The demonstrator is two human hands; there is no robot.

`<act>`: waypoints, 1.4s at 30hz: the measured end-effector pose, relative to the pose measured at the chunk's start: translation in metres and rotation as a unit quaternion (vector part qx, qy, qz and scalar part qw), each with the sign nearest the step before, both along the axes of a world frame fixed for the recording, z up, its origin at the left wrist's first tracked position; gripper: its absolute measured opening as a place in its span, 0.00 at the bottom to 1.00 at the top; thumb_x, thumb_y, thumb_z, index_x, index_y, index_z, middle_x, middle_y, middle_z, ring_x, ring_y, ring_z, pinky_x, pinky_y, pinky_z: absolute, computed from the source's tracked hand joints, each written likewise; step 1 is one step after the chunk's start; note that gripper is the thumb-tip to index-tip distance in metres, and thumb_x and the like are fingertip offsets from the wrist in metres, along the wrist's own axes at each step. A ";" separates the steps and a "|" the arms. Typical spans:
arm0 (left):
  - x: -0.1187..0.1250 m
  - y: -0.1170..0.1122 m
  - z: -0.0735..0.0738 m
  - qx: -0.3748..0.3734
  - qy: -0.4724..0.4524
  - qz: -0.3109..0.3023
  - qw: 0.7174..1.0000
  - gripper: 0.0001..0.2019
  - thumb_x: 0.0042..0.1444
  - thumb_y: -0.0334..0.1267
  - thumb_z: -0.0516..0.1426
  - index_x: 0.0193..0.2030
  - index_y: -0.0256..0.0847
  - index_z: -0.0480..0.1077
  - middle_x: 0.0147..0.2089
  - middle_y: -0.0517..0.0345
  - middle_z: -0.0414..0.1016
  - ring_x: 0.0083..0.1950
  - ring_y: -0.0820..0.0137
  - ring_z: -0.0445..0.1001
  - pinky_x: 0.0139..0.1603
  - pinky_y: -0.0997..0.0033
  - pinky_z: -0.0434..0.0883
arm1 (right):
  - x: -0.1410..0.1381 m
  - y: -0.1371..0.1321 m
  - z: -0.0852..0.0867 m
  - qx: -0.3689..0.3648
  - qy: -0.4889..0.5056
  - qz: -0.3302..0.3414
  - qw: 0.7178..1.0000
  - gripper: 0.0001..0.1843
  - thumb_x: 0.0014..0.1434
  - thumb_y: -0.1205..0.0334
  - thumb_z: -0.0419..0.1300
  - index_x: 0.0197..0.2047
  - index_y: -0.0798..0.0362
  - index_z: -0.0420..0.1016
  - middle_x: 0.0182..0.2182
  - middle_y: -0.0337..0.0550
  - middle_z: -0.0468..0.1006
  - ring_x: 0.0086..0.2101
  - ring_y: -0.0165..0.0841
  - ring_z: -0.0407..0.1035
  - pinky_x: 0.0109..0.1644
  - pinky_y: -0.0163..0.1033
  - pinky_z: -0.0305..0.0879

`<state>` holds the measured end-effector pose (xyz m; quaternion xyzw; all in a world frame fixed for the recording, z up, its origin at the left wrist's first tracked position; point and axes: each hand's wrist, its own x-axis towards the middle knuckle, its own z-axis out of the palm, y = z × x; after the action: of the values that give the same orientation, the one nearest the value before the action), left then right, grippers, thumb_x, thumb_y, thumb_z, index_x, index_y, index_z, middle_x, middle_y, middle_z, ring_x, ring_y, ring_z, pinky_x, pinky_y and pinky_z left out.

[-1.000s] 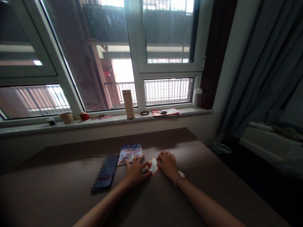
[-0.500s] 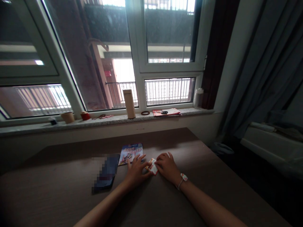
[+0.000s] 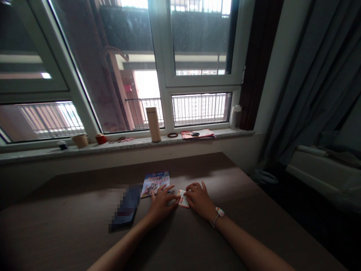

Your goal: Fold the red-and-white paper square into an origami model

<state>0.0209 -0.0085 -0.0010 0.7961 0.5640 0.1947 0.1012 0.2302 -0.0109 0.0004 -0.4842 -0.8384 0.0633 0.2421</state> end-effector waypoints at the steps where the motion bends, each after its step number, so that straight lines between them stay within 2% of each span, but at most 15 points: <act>1: 0.000 0.001 -0.001 0.001 -0.001 0.001 1.000 0.09 0.58 0.46 0.60 0.45 0.62 0.78 0.67 0.65 0.64 0.71 0.50 0.50 0.66 0.26 0.32 | 0.000 -0.001 0.001 -0.002 -0.003 0.002 1.000 0.14 0.64 0.62 0.54 0.49 0.42 0.77 0.49 0.41 0.76 0.54 0.39 0.62 0.68 0.63 0.38; 9: -0.002 0.004 -0.001 -0.012 0.000 0.003 1.000 0.07 0.57 0.46 0.61 0.42 0.59 0.79 0.68 0.66 0.64 0.71 0.50 0.49 0.66 0.26 0.27 | 0.000 -0.003 0.002 -0.018 -0.007 0.023 1.000 0.17 0.63 0.62 0.54 0.54 0.41 0.73 0.51 0.40 0.75 0.60 0.41 0.57 0.69 0.65 0.33; 11: -0.001 0.003 0.001 -0.012 0.001 0.002 1.000 0.07 0.58 0.47 0.61 0.41 0.59 0.79 0.67 0.66 0.64 0.71 0.50 0.49 0.66 0.26 0.26 | 0.000 -0.003 0.001 -0.021 0.002 0.025 0.999 0.17 0.63 0.64 0.53 0.52 0.41 0.74 0.52 0.40 0.75 0.60 0.41 0.56 0.69 0.64 0.33; 18: 0.001 0.001 0.005 0.015 0.003 0.006 1.000 0.09 0.60 0.49 0.58 0.38 0.56 0.81 0.66 0.65 0.67 0.71 0.51 0.52 0.66 0.27 0.26 | -0.003 -0.004 0.003 -0.035 0.038 0.037 0.998 0.14 0.64 0.66 0.52 0.46 0.44 0.76 0.47 0.40 0.77 0.53 0.36 0.65 0.69 0.63 0.33; 21: 0.001 0.001 0.005 0.016 -0.002 0.005 1.000 0.09 0.60 0.49 0.58 0.36 0.56 0.81 0.65 0.65 0.68 0.71 0.51 0.52 0.66 0.27 0.26 | -0.001 -0.005 0.005 -0.038 0.048 0.043 0.997 0.09 0.62 0.61 0.58 0.45 0.44 0.76 0.47 0.39 0.77 0.56 0.38 0.63 0.69 0.63 0.30; 24: 0.001 0.002 0.005 0.019 -0.007 0.006 1.000 0.09 0.60 0.49 0.58 0.35 0.55 0.81 0.64 0.65 0.69 0.70 0.51 0.53 0.66 0.27 0.27 | -0.001 -0.006 0.006 -0.043 0.054 0.050 0.996 0.10 0.57 0.54 0.64 0.44 0.44 0.77 0.47 0.39 0.77 0.59 0.42 0.60 0.69 0.63 0.29; 29: 0.002 0.004 0.004 0.024 -0.014 -0.001 1.000 0.10 0.60 0.48 0.58 0.35 0.55 0.81 0.64 0.64 0.69 0.70 0.50 0.54 0.67 0.27 0.28 | -0.002 -0.007 0.005 -0.035 0.049 0.049 0.997 0.06 0.60 0.57 0.62 0.40 0.45 0.77 0.46 0.39 0.78 0.61 0.41 0.58 0.70 0.62 0.29; 34: 0.001 0.007 0.001 0.027 -0.015 -0.007 1.000 0.08 0.59 0.48 0.60 0.39 0.56 0.81 0.64 0.62 0.69 0.69 0.50 0.56 0.67 0.26 0.35 | 0.004 -0.002 0.002 -0.042 0.046 0.066 0.996 0.08 0.63 0.61 0.56 0.42 0.45 0.77 0.51 0.39 0.78 0.64 0.42 0.55 0.69 0.66 0.27; 39: -0.002 0.007 0.000 0.046 -0.003 -0.016 0.999 0.15 0.61 0.42 0.59 0.54 0.62 0.73 0.67 0.62 0.65 0.69 0.51 0.56 0.66 0.25 0.39 | 0.017 0.007 -0.001 -0.062 0.047 0.089 0.993 0.12 0.64 0.65 0.53 0.43 0.44 0.76 0.53 0.38 0.77 0.67 0.41 0.48 0.69 0.67 0.26; 42: -0.002 0.007 -0.003 0.044 0.018 -0.034 0.998 0.13 0.58 0.43 0.62 0.50 0.63 0.75 0.68 0.63 0.63 0.69 0.48 0.54 0.64 0.21 0.38 | 0.022 0.011 -0.002 -0.059 0.040 0.098 0.993 0.13 0.64 0.66 0.52 0.44 0.42 0.75 0.53 0.37 0.77 0.67 0.42 0.47 0.68 0.68 0.26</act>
<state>0.0190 -0.0019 -0.0043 0.8217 0.5294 0.2014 0.0629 0.2517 -0.0002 -0.0019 -0.4103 -0.8663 0.1548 0.2393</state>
